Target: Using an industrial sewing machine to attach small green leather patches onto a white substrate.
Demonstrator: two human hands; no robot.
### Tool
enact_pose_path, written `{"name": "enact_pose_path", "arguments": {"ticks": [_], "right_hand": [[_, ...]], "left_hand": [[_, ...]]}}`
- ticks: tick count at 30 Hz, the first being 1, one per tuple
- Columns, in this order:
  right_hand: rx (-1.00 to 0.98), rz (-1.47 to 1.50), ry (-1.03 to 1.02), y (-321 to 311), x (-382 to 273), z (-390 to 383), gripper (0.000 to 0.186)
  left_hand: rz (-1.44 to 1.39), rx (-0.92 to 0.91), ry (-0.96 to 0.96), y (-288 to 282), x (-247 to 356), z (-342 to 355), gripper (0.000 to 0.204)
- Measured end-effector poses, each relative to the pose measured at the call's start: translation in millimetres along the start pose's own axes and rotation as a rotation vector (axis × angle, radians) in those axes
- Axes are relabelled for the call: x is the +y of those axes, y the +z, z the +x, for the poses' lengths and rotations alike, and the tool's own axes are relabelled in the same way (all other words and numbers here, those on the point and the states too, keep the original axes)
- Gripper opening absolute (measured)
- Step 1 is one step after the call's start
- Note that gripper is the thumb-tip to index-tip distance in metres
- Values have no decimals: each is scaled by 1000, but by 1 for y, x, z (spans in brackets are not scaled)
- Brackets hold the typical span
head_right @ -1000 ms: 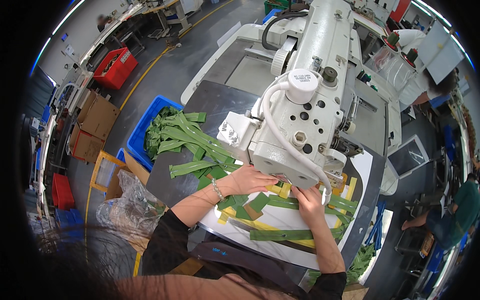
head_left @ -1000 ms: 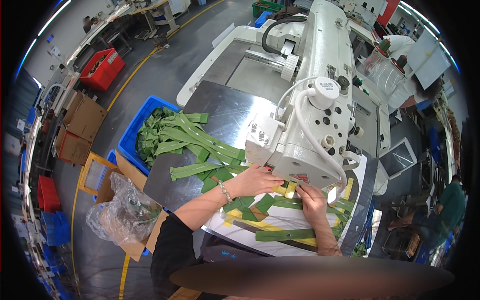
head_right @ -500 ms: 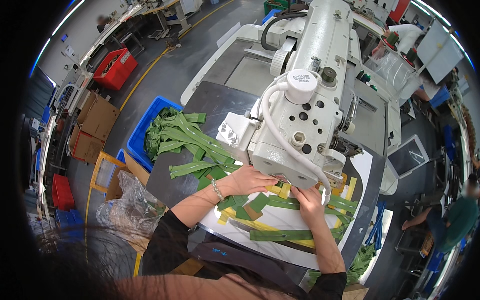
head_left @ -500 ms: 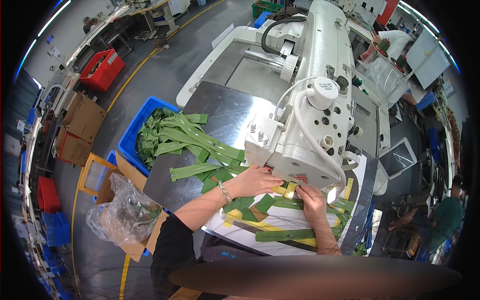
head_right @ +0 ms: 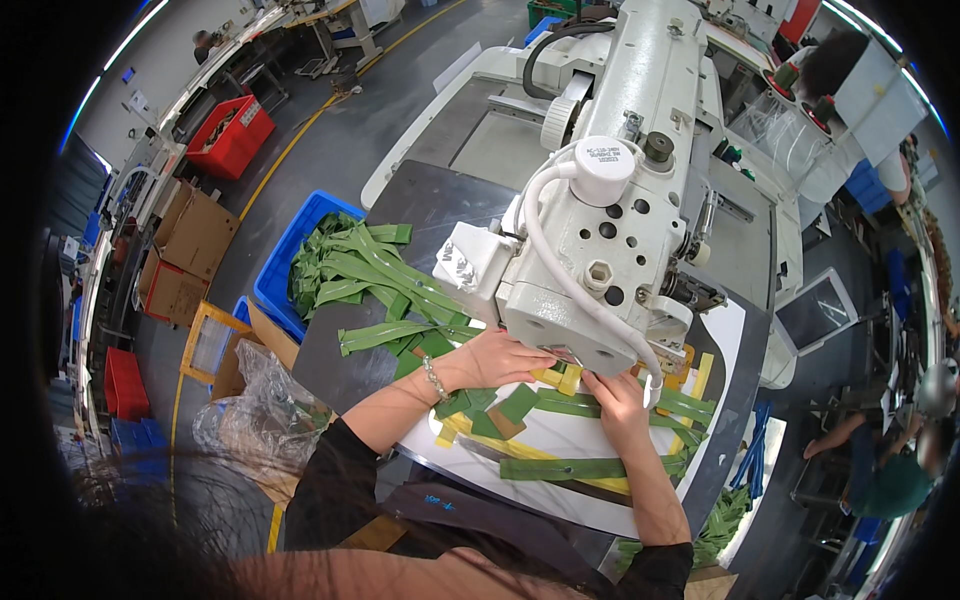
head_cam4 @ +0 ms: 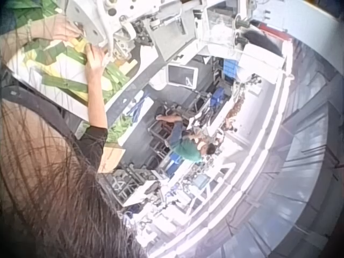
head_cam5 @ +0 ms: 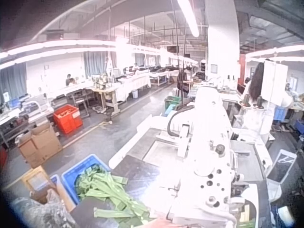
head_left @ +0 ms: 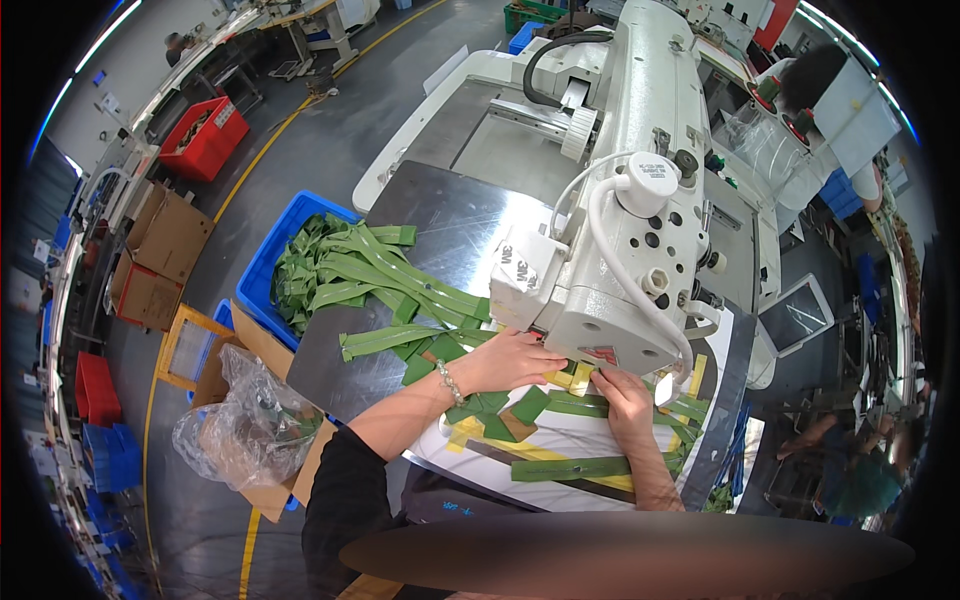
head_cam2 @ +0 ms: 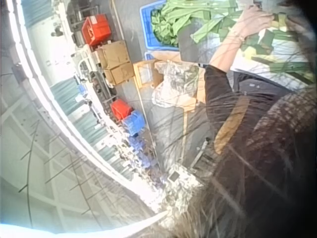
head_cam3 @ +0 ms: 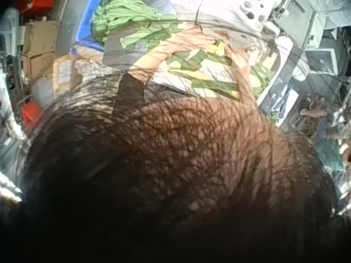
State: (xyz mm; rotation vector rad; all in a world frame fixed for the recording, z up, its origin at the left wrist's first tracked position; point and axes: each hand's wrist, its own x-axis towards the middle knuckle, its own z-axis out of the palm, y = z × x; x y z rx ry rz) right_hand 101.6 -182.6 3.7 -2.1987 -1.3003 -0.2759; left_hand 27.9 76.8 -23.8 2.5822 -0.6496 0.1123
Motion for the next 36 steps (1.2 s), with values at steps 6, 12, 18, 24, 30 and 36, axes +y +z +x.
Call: {"name": "enact_pose_path", "arguments": {"ticks": [6,12,18,24,30,36], "right_hand": [[8,15,-10,-1,-1,3,34],[12,11,-8,0,0,1,34],[12,20,-10,0,1,1,35],[11,7,-18,-1,0,2,34],[3,-15,-60,-3,0,6,35],[-11,-26,-55,-2,-1,6,36]], "left_hand": [[24,25,17,-1,0,1,42],[47,81,55,0,-1,1,42],[13,31,13,0,0,1,41],[16,27,11,-1,1,1,41],[58,38,24,0,2,1,42],[54,52,28,3,-1,0,42]]}}
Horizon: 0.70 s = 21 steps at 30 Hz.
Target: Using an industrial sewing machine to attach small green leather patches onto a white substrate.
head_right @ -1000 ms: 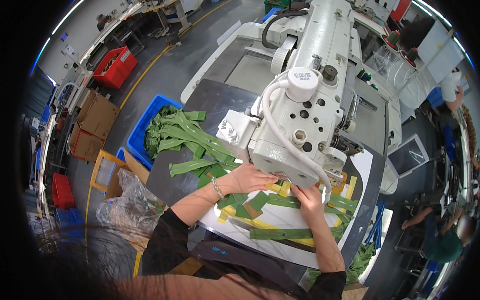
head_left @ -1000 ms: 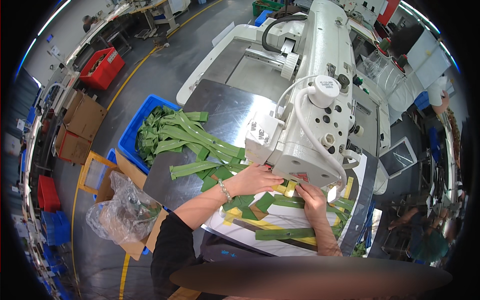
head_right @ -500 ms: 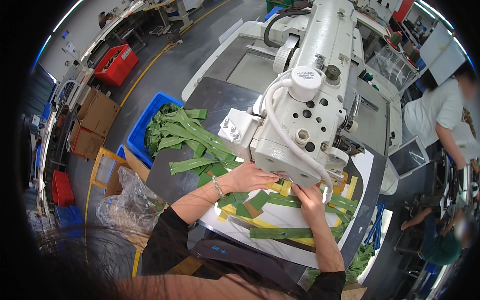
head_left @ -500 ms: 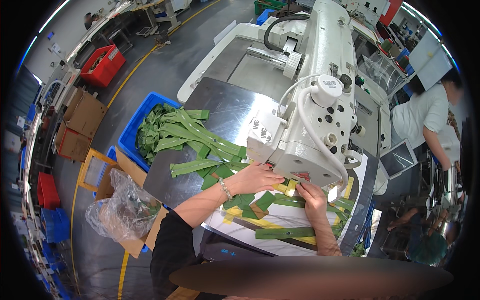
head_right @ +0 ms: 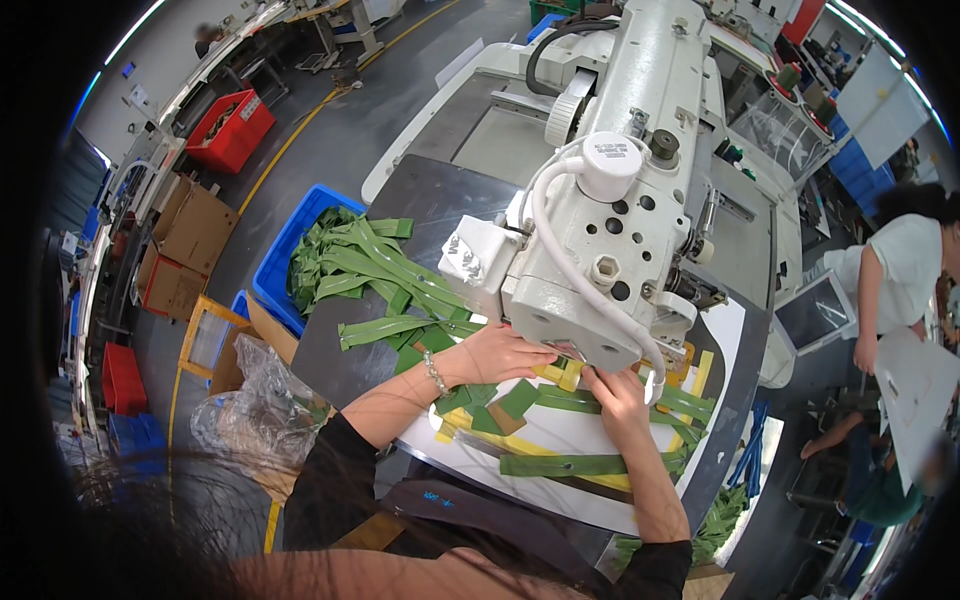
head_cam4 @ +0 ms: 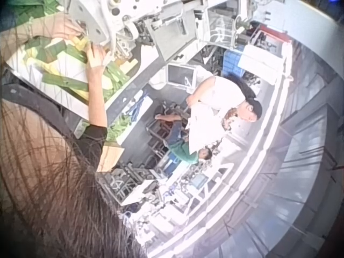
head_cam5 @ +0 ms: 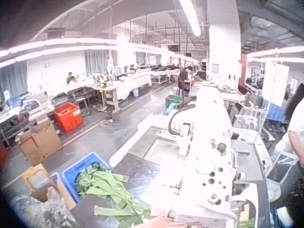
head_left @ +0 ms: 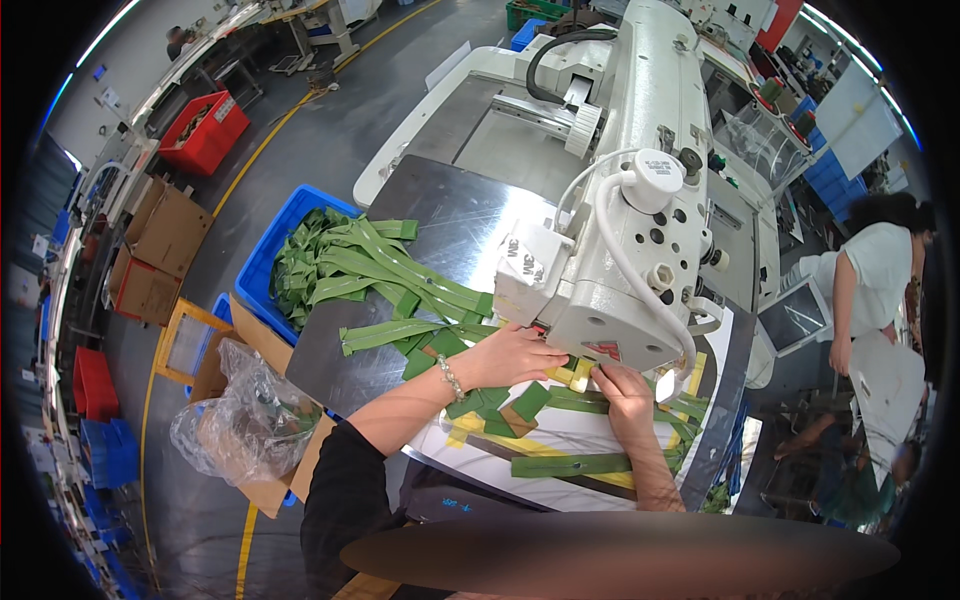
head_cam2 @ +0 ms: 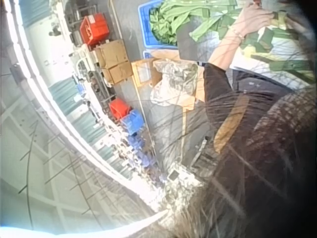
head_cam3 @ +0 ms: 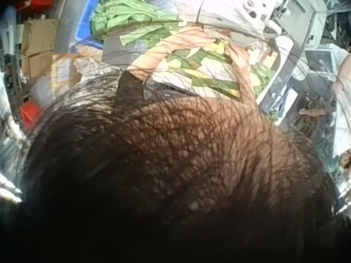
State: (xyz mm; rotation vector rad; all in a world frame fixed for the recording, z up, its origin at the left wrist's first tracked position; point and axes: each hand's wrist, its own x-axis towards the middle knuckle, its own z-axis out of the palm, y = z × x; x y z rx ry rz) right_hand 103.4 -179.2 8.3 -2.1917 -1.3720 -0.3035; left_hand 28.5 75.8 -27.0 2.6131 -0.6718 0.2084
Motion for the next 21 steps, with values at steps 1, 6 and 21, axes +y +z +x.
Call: {"name": "enact_pose_path", "arguments": {"ticks": [1,6,21], "right_hand": [[7,2,6,1,0,0,37],[24,4,6,3,2,-3,36],[5,16,8,1,1,-2,36]], "left_hand": [[-16,2,-2,1,-1,-1,42],[-5,34,27,0,-1,1,42],[4,50,39,-1,1,0,42]]}}
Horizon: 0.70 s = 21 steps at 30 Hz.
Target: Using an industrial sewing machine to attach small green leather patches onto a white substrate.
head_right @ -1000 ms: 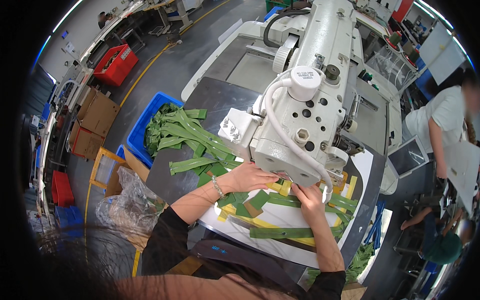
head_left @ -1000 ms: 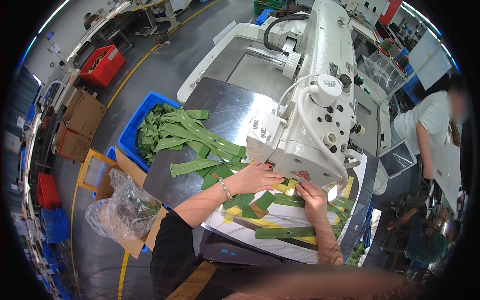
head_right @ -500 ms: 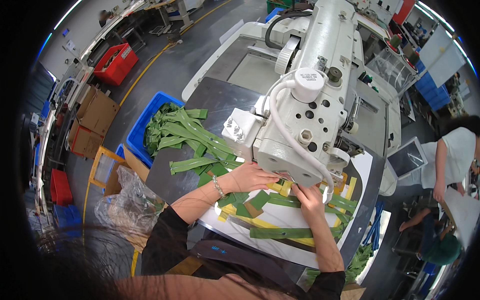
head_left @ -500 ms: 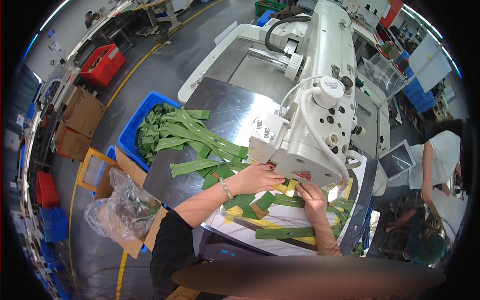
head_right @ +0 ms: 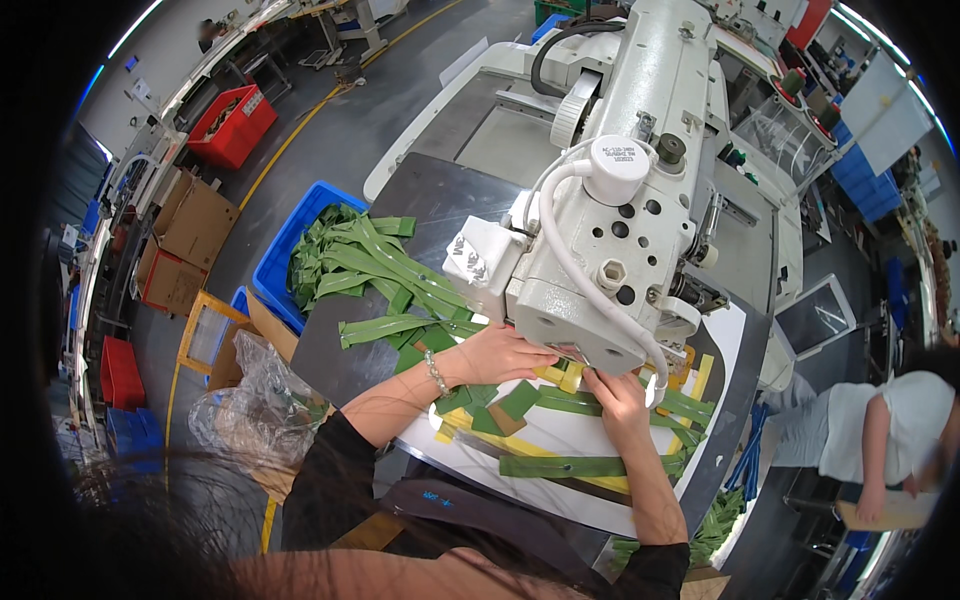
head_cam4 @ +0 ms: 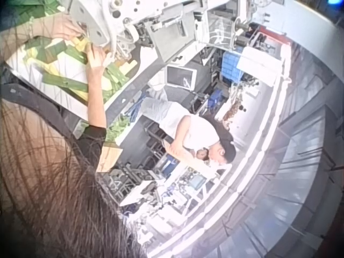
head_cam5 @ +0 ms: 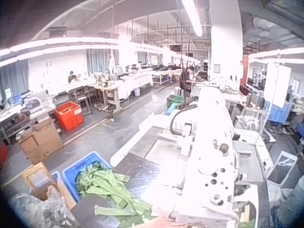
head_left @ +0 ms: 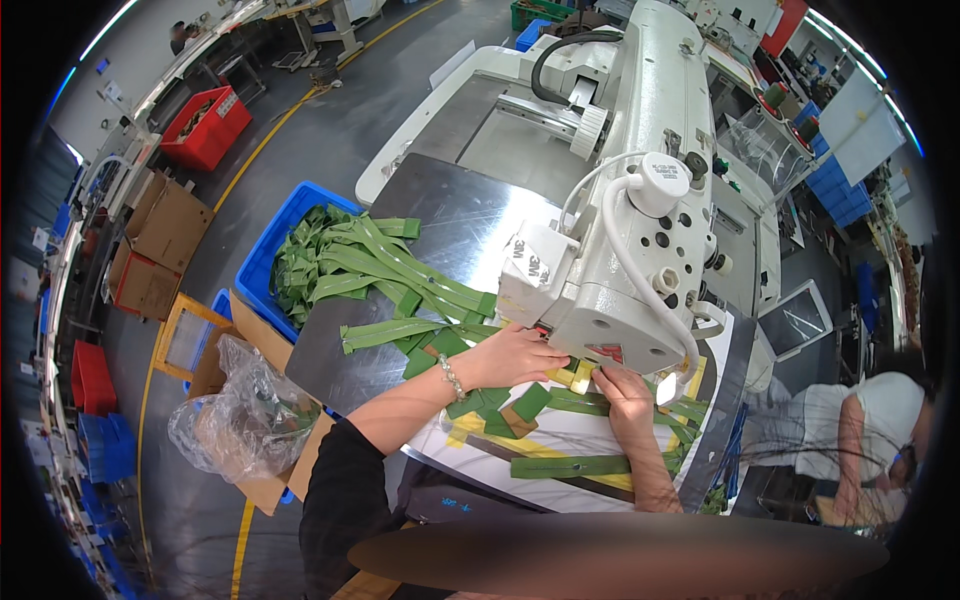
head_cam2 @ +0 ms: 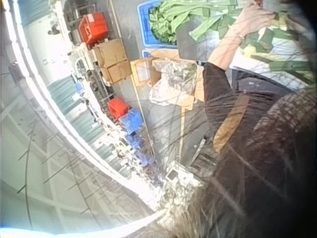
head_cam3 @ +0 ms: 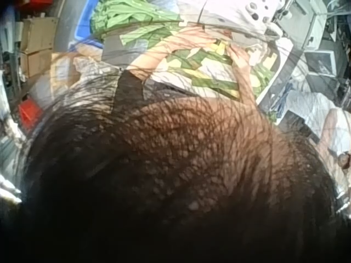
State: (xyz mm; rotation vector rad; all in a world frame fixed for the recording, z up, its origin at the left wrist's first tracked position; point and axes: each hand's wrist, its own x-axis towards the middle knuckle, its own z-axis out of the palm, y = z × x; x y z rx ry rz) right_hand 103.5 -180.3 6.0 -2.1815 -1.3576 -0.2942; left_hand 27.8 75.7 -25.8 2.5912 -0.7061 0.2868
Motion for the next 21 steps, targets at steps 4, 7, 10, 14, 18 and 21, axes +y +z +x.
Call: {"name": "enact_pose_path", "arguments": {"ticks": [4,7,10,14,18,21], "right_hand": [[2,-19,-24,-3,0,2,34],[0,-50,-78,-2,2,4,32],[3,-76,-102,-5,-2,9,31],[-19,-86,-126,-6,-1,9,30],[-37,-98,-139,-6,1,8,29],[-53,-102,-141,-6,1,9,29]], "left_hand": [[5,-5,0,1,0,2,42],[29,4,12,4,-2,2,43],[97,74,64,0,-1,3,42],[71,55,32,1,1,0,42],[60,15,13,0,3,2,41],[91,25,25,-2,4,2,41]]}}
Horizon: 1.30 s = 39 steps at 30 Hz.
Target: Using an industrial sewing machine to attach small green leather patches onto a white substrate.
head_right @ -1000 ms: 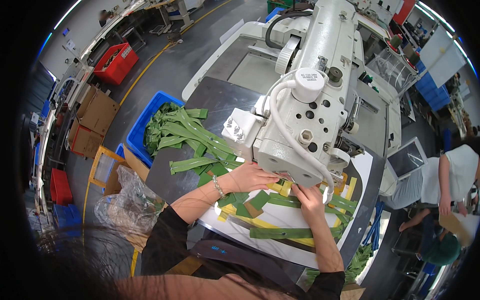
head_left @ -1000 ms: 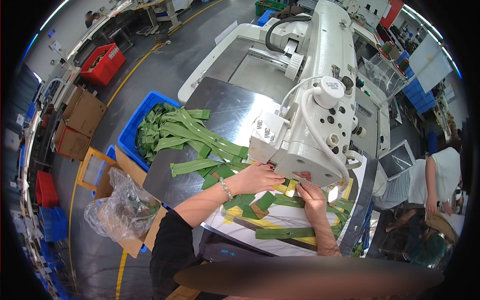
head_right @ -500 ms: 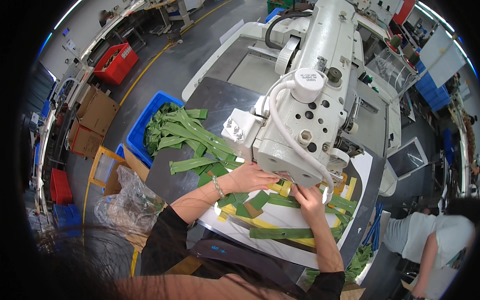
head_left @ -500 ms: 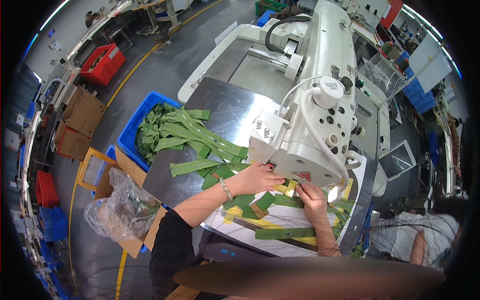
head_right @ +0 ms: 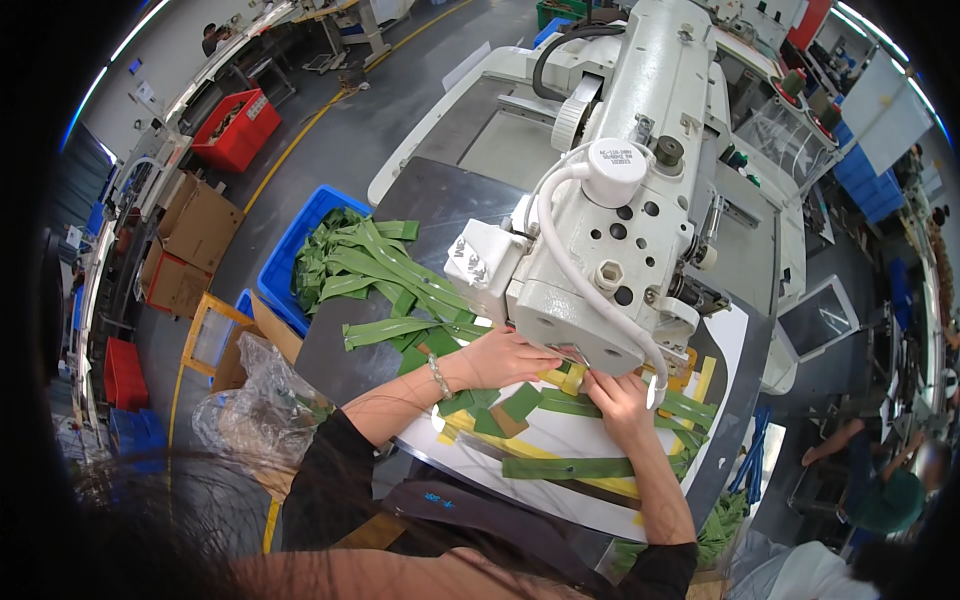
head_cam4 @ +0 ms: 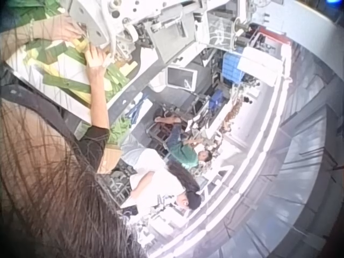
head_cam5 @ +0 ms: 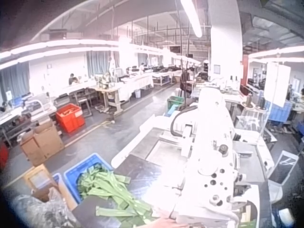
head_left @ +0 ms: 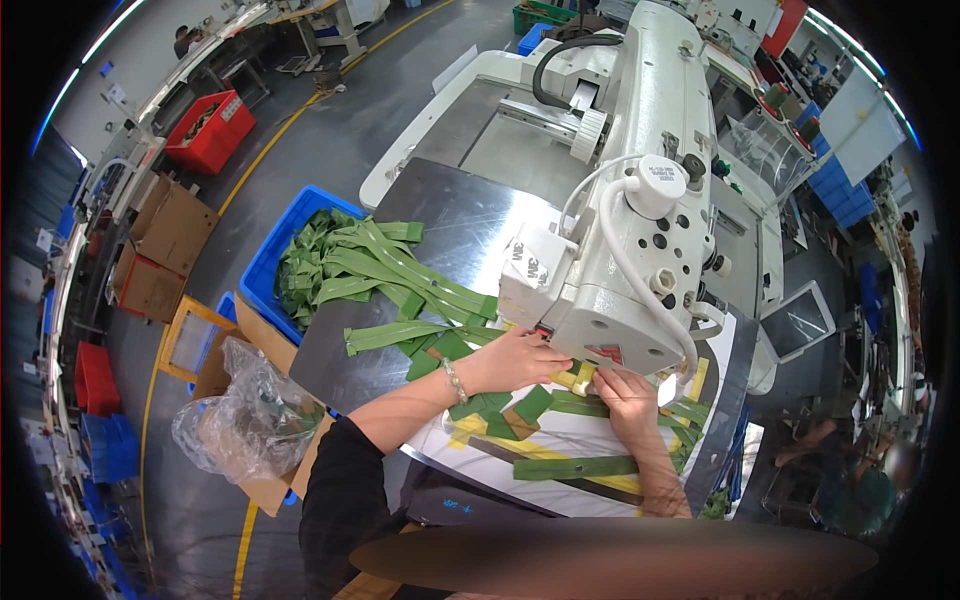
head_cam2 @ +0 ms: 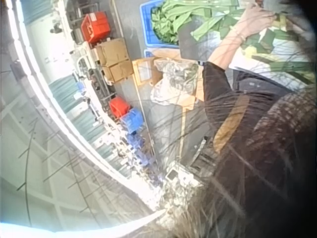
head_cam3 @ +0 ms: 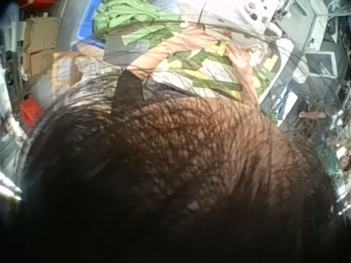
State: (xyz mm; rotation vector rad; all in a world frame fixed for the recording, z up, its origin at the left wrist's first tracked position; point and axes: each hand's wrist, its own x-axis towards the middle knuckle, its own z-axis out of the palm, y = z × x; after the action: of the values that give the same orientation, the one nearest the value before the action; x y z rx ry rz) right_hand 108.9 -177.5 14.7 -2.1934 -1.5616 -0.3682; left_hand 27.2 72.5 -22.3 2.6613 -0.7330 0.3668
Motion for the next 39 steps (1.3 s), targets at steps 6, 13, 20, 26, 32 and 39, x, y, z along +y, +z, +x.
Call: {"name": "enact_pose_path", "arguments": {"ticks": [6,13,20,26,32,39], "right_hand": [[-59,-11,14,-2,1,0,29],[-85,-5,29,-2,0,-1,28],[-41,-37,-43,0,2,3,25],[-46,-96,-66,0,-1,6,36],[-72,-122,6,1,-11,11,46],[-147,-166,183,7,-27,15,44]], "left_hand": [[29,-8,8,-3,3,1,42],[51,-17,50,-1,0,3,46],[84,-24,70,0,1,4,45],[80,-20,66,2,2,5,44],[105,-17,57,-12,11,13,33],[206,63,31,-5,23,14,31]]}}
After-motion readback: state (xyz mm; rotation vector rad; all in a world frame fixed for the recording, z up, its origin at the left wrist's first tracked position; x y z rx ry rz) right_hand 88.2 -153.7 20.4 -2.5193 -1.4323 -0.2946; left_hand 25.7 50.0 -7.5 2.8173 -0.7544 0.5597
